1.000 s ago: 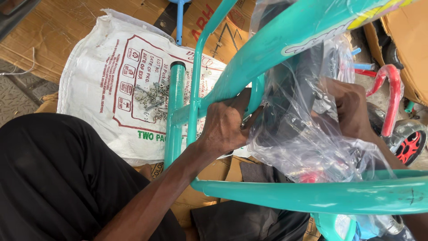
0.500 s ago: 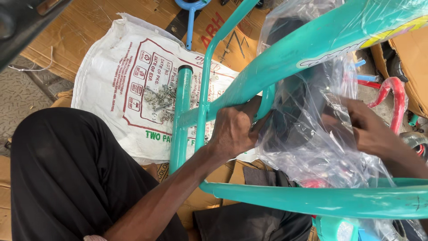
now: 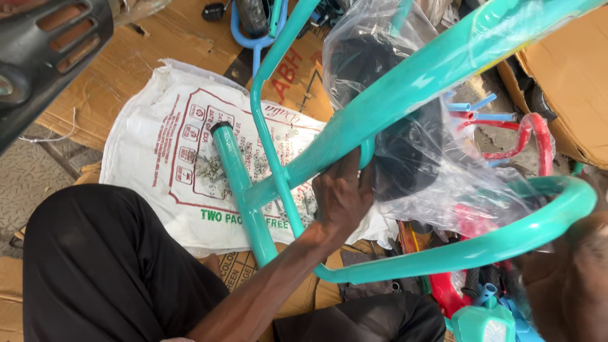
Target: The person sits on the ground assembling a children's tricycle, aligning the teal metal frame and fitting the plastic-wrapped seat and handlebar parts together. They pick up bolts from a printed sack, insert them into the frame holes, and use a hammer to tap parts into place.
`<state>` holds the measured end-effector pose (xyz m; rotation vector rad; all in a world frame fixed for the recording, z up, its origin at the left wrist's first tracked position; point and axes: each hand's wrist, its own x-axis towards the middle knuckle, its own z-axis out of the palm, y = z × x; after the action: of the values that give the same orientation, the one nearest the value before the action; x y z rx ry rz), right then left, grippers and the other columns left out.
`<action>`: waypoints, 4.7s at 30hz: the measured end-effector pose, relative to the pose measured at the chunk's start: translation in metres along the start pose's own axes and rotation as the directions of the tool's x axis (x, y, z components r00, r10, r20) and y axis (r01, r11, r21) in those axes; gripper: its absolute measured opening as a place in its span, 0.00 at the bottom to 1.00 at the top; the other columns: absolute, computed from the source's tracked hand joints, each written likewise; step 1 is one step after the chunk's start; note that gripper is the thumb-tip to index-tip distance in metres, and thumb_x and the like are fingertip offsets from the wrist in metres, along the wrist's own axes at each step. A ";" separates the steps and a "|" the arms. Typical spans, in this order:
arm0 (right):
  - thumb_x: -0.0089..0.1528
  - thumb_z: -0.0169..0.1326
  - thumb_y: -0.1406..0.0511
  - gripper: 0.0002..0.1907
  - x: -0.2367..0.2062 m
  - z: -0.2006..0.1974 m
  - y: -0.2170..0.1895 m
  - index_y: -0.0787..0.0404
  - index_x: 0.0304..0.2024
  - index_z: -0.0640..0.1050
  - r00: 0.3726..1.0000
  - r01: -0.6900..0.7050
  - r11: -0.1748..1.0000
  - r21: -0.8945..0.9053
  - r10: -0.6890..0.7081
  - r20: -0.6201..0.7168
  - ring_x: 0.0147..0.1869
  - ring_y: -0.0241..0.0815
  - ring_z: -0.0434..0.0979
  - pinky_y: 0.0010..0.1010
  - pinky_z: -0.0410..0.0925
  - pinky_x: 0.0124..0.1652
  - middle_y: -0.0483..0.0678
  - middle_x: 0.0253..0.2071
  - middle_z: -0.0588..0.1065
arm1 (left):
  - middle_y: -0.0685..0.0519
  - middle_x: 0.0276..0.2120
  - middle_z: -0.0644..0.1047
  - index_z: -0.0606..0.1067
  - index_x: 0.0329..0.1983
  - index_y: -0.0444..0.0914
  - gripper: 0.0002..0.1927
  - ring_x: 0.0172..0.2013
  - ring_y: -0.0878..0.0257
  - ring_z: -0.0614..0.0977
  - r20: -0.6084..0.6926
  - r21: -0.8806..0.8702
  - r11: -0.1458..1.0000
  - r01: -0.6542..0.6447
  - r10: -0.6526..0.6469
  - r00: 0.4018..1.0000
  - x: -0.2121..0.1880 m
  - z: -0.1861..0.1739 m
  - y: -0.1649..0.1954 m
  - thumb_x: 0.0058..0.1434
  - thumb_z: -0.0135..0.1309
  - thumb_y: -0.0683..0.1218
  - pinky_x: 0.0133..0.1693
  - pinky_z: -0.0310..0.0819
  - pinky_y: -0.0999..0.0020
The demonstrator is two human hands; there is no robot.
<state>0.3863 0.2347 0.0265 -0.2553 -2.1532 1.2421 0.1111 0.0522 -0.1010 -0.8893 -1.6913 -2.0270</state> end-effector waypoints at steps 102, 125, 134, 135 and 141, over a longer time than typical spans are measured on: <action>0.73 0.56 0.61 0.23 0.222 0.072 0.037 0.61 0.67 0.68 0.951 -0.083 0.991 -0.102 0.048 -0.304 0.41 0.39 0.80 0.28 0.74 0.41 0.50 0.45 0.79 | 0.35 0.28 0.79 0.77 0.49 0.22 0.52 0.34 0.41 0.82 0.897 0.155 0.830 -0.536 0.109 0.428 0.258 0.035 -0.069 0.44 0.68 0.74 0.37 0.78 0.46; 0.68 0.53 0.62 0.18 0.179 0.210 0.158 0.69 0.54 0.79 0.902 -0.158 0.750 0.643 0.375 -0.216 0.63 0.46 0.74 0.38 0.64 0.64 0.54 0.56 0.78 | 0.36 0.32 0.80 0.78 0.44 0.25 0.43 0.36 0.45 0.84 0.845 0.336 0.874 -0.351 -0.115 0.522 0.261 0.028 -0.057 0.42 0.74 0.66 0.41 0.77 0.47; 0.65 0.54 0.56 0.23 0.196 0.206 0.169 0.55 0.61 0.72 0.860 -0.312 0.641 0.701 0.504 -0.078 0.72 0.44 0.65 0.55 0.57 0.64 0.49 0.64 0.71 | 0.34 0.38 0.82 0.79 0.51 0.27 0.44 0.40 0.46 0.86 0.829 0.381 0.874 -0.302 -0.178 0.531 0.259 0.029 -0.060 0.40 0.76 0.61 0.47 0.79 0.52; 0.65 0.53 0.55 0.23 0.197 0.204 0.170 0.53 0.61 0.72 0.862 -0.316 0.618 0.720 0.504 -0.055 0.72 0.42 0.64 0.54 0.56 0.64 0.47 0.65 0.71 | 0.36 0.37 0.83 0.80 0.50 0.28 0.41 0.38 0.47 0.86 0.837 0.371 0.880 -0.297 -0.178 0.518 0.259 0.027 -0.058 0.40 0.75 0.61 0.46 0.79 0.52; 0.64 0.54 0.54 0.22 0.202 0.196 0.172 0.49 0.60 0.72 0.853 -0.398 0.641 0.657 0.523 0.007 0.70 0.38 0.65 0.53 0.59 0.61 0.42 0.63 0.71 | 0.42 0.34 0.84 0.83 0.46 0.33 0.30 0.33 0.55 0.86 0.844 0.301 0.895 -0.331 -0.088 0.529 0.257 0.030 -0.045 0.45 0.74 0.56 0.41 0.80 0.55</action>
<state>0.0848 0.2801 -0.1009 -0.6267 -1.4087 2.0817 -0.1001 0.1224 0.0387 -1.9495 -2.3017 -0.9928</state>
